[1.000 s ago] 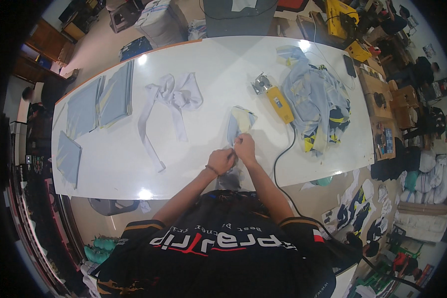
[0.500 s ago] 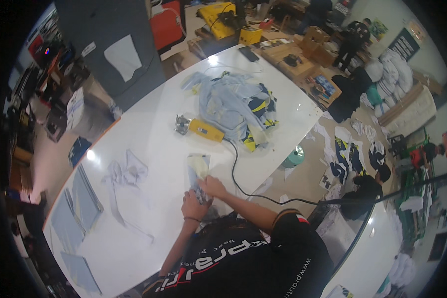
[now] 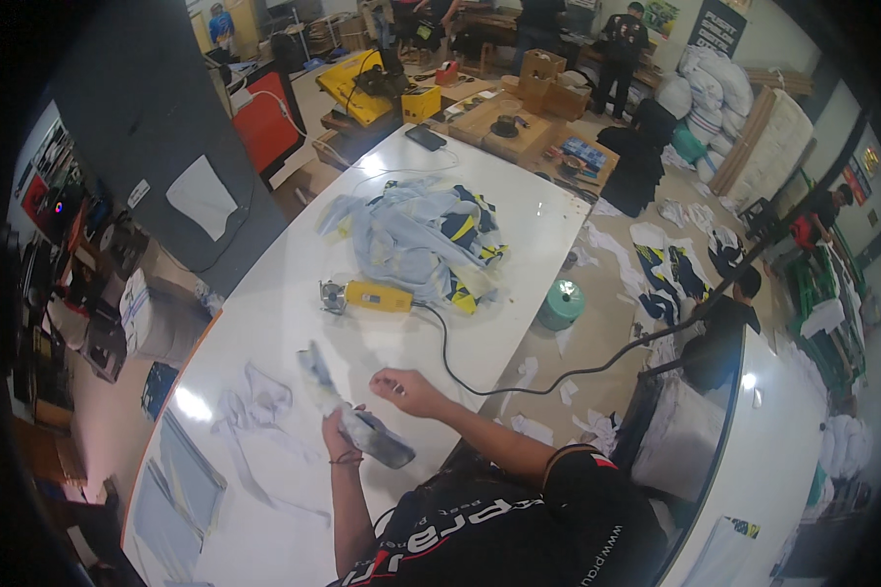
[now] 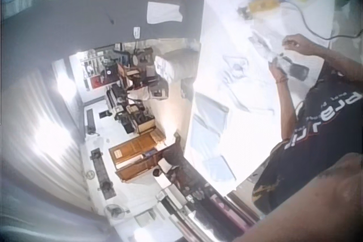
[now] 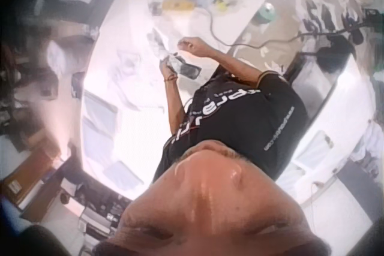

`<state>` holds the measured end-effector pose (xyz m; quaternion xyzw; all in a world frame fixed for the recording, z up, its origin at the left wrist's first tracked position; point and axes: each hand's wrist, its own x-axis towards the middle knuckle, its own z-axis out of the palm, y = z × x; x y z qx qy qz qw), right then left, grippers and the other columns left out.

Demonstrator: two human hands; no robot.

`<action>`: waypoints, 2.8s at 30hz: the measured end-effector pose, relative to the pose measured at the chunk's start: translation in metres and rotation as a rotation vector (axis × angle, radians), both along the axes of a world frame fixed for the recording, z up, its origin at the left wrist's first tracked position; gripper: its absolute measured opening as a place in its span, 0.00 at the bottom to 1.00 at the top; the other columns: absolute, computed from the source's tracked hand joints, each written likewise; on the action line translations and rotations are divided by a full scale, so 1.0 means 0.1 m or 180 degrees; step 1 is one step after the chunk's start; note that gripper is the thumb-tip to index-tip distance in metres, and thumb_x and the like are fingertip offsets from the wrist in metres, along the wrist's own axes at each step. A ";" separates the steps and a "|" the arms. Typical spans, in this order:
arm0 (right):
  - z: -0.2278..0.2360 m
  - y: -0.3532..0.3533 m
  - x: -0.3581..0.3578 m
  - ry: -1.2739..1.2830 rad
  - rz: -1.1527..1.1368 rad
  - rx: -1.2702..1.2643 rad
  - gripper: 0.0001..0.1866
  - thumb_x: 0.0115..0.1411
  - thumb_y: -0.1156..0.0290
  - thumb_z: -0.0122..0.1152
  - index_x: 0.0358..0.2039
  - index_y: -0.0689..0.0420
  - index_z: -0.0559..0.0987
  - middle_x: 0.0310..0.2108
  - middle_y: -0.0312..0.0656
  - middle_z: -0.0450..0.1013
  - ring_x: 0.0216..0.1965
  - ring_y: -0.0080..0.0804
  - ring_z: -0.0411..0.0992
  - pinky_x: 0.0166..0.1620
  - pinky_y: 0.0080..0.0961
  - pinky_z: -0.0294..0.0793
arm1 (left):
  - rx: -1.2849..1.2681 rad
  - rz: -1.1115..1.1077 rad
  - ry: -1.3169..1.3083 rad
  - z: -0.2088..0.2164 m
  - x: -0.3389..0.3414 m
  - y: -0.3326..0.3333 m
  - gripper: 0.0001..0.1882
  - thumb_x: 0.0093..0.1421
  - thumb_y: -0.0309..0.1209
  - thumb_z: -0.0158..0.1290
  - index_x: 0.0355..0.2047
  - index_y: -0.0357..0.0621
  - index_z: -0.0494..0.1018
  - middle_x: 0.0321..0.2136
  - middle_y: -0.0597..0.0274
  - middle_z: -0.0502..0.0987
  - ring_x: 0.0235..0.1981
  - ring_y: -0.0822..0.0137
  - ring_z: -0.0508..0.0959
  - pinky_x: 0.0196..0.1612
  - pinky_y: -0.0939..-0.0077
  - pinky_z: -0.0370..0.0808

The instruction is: The person uses a yellow electric cutter to trim a white fabric strip, then folds and pins patterned fabric pieces on a white table. They mark the pieces with a pen and arrange them into stacks, handling multiple fabric items throughout the process.

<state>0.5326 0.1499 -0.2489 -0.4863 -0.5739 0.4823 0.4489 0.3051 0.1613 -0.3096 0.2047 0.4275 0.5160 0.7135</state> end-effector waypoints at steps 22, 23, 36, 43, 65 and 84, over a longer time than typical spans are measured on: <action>-1.20 2.23 6.65 -0.2029 -0.5348 -0.0100 0.15 0.58 0.61 0.65 0.34 0.61 0.86 0.30 0.52 0.82 0.34 0.51 0.81 0.41 0.44 0.79 | -0.1493 0.0886 0.3871 -0.87 -0.72 -0.18 0.46 0.65 0.55 0.58 0.72 0.41 0.54 0.61 0.43 0.70 0.60 0.50 0.72 0.60 0.61 0.73; -1.24 2.33 6.93 -0.2280 -0.5007 -0.0168 0.15 0.58 0.62 0.64 0.35 0.61 0.86 0.31 0.52 0.82 0.36 0.52 0.81 0.43 0.44 0.79 | -0.2119 0.0524 0.4292 -0.76 -0.55 -0.23 0.50 0.63 0.63 0.56 0.76 0.56 0.50 0.69 0.47 0.66 0.69 0.49 0.66 0.66 0.61 0.69; -2.00 3.47 8.91 -0.3762 -0.3474 -0.1524 0.25 0.60 0.71 0.59 0.58 0.40 0.81 0.55 0.51 0.72 0.58 0.56 0.69 0.60 0.48 0.73 | -0.3804 -0.0791 0.5598 -0.53 0.26 -0.09 0.62 0.60 0.71 0.48 0.68 0.18 0.50 0.58 0.29 0.71 0.56 0.42 0.76 0.57 0.58 0.75; -1.89 3.35 8.88 -0.4688 -0.3405 -0.1782 0.15 0.61 0.61 0.66 0.48 0.43 0.84 0.48 0.48 0.75 0.52 0.52 0.73 0.54 0.51 0.76 | -0.3802 -0.0856 0.5514 -0.44 0.59 0.00 0.56 0.63 0.67 0.50 0.69 0.22 0.53 0.60 0.31 0.72 0.59 0.40 0.74 0.64 0.58 0.71; 0.63 2.95 1.28 0.0098 0.1724 0.0074 0.08 0.73 0.70 0.55 0.41 0.61 0.78 0.24 0.27 0.67 0.24 0.13 0.61 0.28 0.14 0.60 | -0.1411 0.0677 0.4949 -0.37 0.09 -0.36 0.41 0.55 0.56 0.66 0.54 0.32 0.70 0.41 0.38 0.82 0.42 0.40 0.83 0.44 0.51 0.79; -0.86 0.87 -1.21 0.0097 -0.0576 0.0359 0.11 0.72 0.67 0.60 0.34 0.55 0.70 0.23 0.28 0.64 0.22 0.16 0.58 0.27 0.16 0.60 | 0.0934 0.1014 0.3897 -0.20 -0.63 -0.90 0.20 0.62 0.35 0.62 0.54 0.45 0.77 0.41 0.50 0.76 0.40 0.54 0.79 0.42 0.62 0.78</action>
